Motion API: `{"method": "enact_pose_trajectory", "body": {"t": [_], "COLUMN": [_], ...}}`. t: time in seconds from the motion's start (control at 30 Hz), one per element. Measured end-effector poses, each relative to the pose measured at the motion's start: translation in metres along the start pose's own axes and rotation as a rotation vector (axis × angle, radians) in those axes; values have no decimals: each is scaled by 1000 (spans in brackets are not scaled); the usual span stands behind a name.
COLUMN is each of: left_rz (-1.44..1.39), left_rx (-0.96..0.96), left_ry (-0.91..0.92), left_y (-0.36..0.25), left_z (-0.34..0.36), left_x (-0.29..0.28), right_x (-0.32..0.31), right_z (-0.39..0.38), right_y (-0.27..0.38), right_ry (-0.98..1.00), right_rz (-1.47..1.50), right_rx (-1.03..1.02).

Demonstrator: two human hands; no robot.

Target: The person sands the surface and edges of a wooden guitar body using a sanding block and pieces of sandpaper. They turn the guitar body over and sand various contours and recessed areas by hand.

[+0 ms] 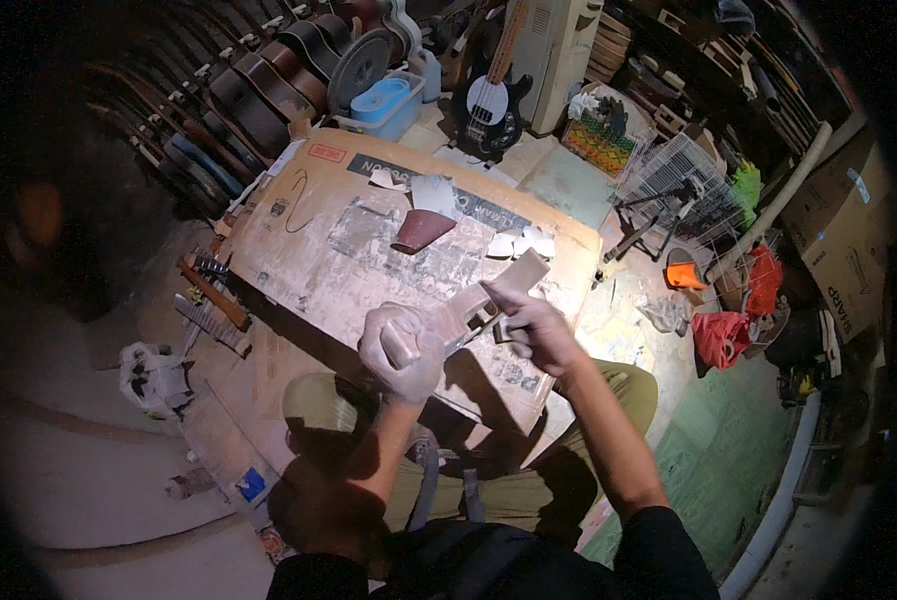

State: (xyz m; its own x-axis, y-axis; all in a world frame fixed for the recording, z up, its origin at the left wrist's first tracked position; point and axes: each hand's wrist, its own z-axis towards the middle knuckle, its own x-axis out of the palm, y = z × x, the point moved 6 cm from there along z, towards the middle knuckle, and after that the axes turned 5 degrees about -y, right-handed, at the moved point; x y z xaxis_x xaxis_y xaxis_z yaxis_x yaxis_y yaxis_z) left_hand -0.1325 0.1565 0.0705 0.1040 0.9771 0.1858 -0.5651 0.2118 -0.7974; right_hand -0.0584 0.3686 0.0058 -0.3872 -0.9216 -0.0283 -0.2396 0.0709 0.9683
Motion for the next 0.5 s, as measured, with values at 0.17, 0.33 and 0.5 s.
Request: {"method": "enact_pose_trajectory", "body": {"t": [0.17, 0.33, 0.5], "left_rz": [-171, -208, -126], "left_rx": [32, 58, 144], "left_ry": [-33, -72, 36], "left_y": [-4, -9, -32], "left_z": [-27, -28, -29], "left_x": [26, 23, 42], "right_x": [-32, -10, -26], "right_z": [-18, -24, -42], "right_y": [3, 2, -22], "right_ry": [-331, -100, -335], "right_rz": [-1183, 54, -961], "right_rx": [-701, 55, -840]}}
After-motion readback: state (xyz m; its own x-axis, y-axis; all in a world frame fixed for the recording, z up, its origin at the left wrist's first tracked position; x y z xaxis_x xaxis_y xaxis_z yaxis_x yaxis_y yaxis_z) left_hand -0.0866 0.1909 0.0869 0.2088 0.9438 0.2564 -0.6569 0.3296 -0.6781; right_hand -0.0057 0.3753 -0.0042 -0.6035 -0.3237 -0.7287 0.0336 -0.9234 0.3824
